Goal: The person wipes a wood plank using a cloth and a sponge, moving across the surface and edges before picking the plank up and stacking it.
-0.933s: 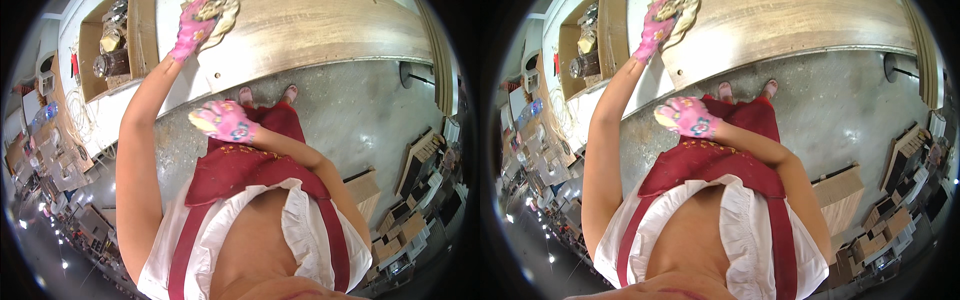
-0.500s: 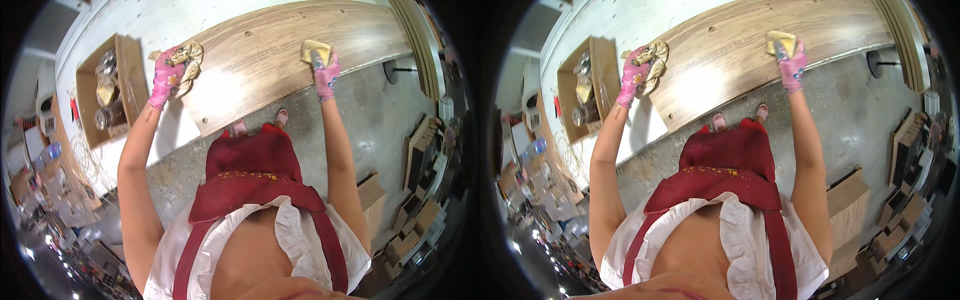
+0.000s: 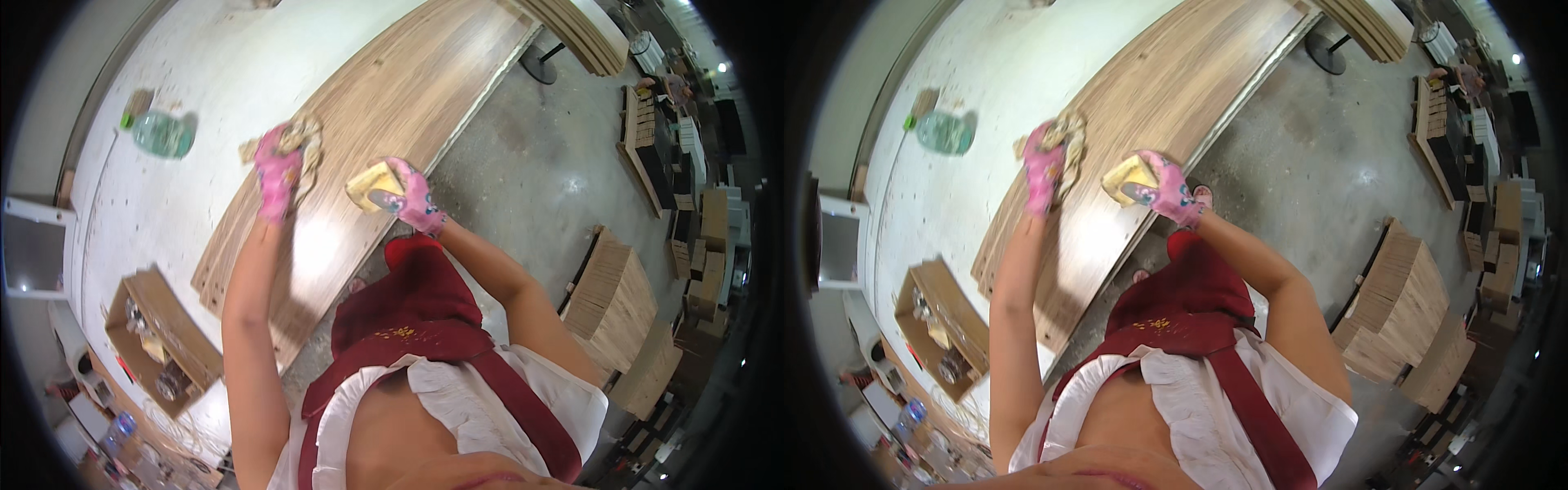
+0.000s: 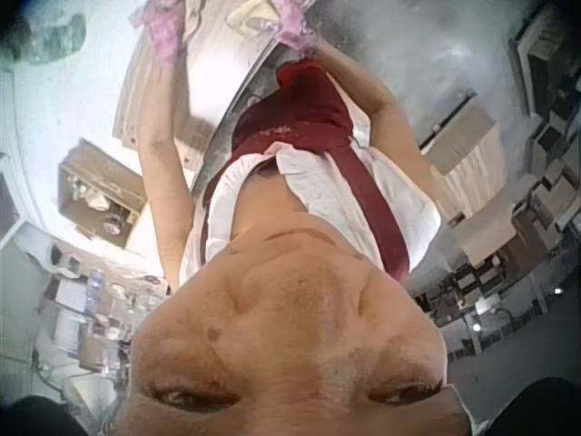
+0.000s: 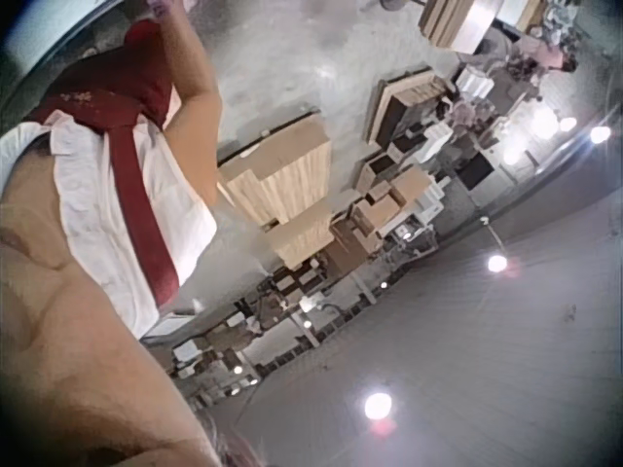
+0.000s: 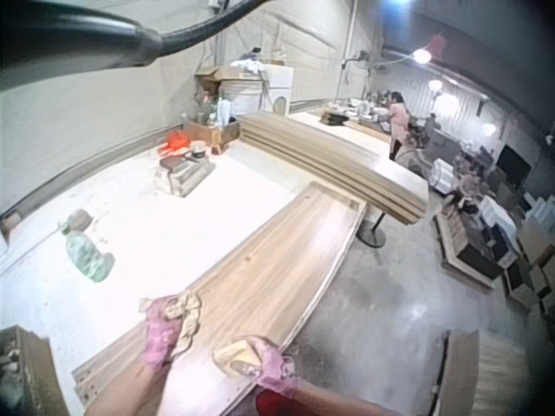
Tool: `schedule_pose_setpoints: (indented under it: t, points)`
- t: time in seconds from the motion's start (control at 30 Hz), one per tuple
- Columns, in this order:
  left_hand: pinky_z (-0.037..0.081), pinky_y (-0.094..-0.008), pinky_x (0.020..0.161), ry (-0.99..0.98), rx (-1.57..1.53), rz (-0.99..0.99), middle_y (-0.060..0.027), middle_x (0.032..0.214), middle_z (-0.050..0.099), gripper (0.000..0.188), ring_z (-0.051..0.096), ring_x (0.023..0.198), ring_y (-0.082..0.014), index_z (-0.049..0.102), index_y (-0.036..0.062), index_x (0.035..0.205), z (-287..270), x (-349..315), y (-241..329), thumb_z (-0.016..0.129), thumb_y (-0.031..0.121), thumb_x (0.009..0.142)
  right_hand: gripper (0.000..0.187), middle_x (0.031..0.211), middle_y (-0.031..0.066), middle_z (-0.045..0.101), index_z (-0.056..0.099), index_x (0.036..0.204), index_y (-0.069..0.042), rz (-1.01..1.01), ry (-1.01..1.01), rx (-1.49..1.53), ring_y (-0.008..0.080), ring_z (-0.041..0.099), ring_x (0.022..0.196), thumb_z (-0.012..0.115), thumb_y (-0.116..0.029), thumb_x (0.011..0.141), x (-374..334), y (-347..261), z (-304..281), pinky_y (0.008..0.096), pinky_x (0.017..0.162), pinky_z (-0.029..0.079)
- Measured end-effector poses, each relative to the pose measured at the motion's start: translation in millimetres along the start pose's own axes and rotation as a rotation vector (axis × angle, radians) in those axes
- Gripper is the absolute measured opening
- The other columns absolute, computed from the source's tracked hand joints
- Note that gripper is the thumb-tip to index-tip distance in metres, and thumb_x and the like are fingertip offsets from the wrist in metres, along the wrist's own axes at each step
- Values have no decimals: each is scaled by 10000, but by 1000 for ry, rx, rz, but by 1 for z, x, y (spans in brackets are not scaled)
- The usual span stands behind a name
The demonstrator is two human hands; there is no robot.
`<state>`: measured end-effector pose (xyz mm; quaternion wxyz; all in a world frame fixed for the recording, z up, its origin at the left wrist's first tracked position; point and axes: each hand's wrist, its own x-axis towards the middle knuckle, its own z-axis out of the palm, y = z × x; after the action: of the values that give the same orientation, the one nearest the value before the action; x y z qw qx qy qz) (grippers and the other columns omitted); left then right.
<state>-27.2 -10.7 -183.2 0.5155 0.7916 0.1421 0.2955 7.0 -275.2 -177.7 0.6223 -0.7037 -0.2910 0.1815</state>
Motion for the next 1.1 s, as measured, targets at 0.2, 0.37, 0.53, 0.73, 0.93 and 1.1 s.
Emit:
schedule_pose_setpoints:
  t: [0.2,0.37,0.53,0.73,0.93,1.1]
  points:
    - [424,-315,941,-184,79,-26,-81,1076,601,510,564,1024,-215,591,13,1160,52,43,4,534,-106,667,510,1068,104,628,534,1190,-44,-121,288,-286,205,625,932,749,-213,759,108,62,-225,329,788,530]
    - [413,-301,948,-272,-30,-46,-78,1064,615,513,565,1030,-206,606,19,1142,213,157,12,566,-102,645,438,1045,77,635,534,1178,-38,-62,81,-119,169,636,908,719,-142,794,154,76,-288,307,793,541]
    - [477,-300,878,-277,-58,181,-105,1050,644,420,610,998,-215,609,87,1151,380,295,-5,692,30,743,581,951,98,603,555,1195,-157,-274,-197,-309,307,619,857,727,-415,704,160,64,-291,403,754,513]
    - [470,-332,910,-445,88,395,-143,1105,635,384,612,1013,-257,613,51,1134,554,393,20,694,126,766,537,863,115,596,559,1117,-76,-447,-181,-193,288,619,772,736,-374,706,175,60,-309,388,665,502]
    - [463,-367,933,-608,283,582,-124,1147,619,392,606,1027,-250,624,73,1126,618,330,47,694,167,752,511,823,86,578,560,1107,-73,-465,-201,-125,275,604,708,731,-340,706,178,63,-314,384,604,484]
    - [458,-395,952,-599,375,668,-107,1182,605,399,602,1038,-245,632,91,1120,599,279,55,695,201,742,506,874,84,609,583,1122,-110,-399,-369,-256,272,623,776,730,-338,694,179,56,-318,383,670,501]
